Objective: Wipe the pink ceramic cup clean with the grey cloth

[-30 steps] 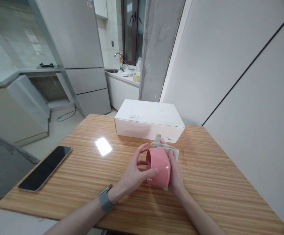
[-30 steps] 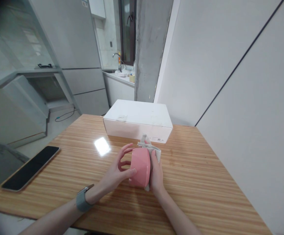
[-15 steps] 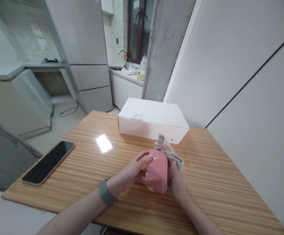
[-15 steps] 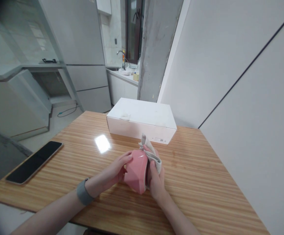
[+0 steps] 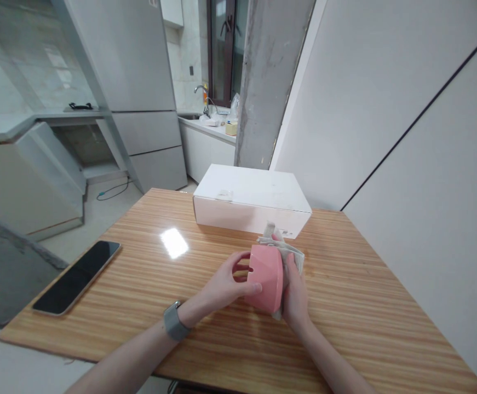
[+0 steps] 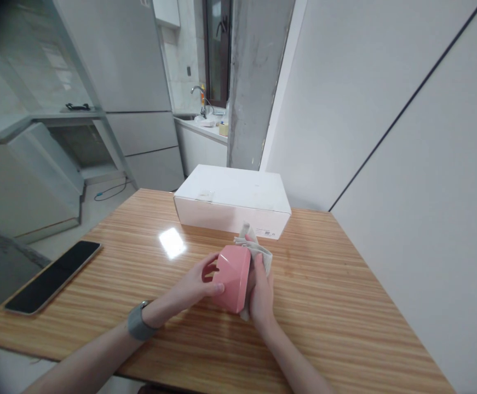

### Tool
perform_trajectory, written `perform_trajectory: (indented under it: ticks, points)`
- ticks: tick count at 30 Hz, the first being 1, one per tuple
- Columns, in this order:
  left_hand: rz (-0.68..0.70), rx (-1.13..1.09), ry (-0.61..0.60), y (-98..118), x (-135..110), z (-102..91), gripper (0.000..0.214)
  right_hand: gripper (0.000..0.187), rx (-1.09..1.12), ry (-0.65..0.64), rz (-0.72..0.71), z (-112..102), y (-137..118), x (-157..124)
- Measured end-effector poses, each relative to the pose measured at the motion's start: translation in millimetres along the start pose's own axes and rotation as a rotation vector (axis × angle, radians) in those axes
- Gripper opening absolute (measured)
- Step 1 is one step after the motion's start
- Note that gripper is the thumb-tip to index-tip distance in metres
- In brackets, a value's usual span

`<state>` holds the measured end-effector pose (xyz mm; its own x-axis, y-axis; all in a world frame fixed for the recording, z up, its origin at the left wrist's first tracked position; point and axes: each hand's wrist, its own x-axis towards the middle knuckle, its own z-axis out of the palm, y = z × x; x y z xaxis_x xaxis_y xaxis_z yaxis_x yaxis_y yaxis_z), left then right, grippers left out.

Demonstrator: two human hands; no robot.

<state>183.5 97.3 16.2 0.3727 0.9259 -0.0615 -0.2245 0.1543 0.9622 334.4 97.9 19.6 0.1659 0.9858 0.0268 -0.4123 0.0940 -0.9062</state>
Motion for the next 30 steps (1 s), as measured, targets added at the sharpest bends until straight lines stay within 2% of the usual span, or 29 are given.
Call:
perform_trajectory:
  ticks: [2,6,9,15,18,22,24,27,30]
  points:
    - [0.069,-0.025,0.011,0,-2,3.2,0.083,0.051,0.014,-0.009,0.006,2,-1,-3]
    - [0.121,-0.034,0.025,2,-10,11.4,0.097,0.052,0.003,-0.039,0.021,5,-4,-6]
    - [0.139,-0.021,0.037,4,-13,14.2,0.093,0.052,-0.011,-0.043,0.004,6,-4,-7]
    - [0.075,-0.097,0.057,0,-6,9.1,0.079,0.045,0.0,-0.114,-0.098,2,1,-10]
    - [-0.043,-0.203,0.066,-1,-4,7.0,0.063,0.045,-0.007,-0.174,-0.118,0,3,-11]
    - [-0.106,-0.249,0.066,0,-4,5.8,0.055,0.045,-0.018,-0.155,-0.109,2,1,-9]
    - [-0.085,-0.255,0.03,1,-6,5.5,0.066,0.046,-0.032,-0.105,-0.083,4,-2,-6]
    - [-0.059,-0.223,-0.051,3,-7,5.0,0.098,0.049,-0.076,-0.014,-0.047,4,-7,-1]
    - [-0.059,-0.147,-0.06,3,-5,3.6,0.109,0.051,-0.072,0.029,-0.029,2,-6,0]
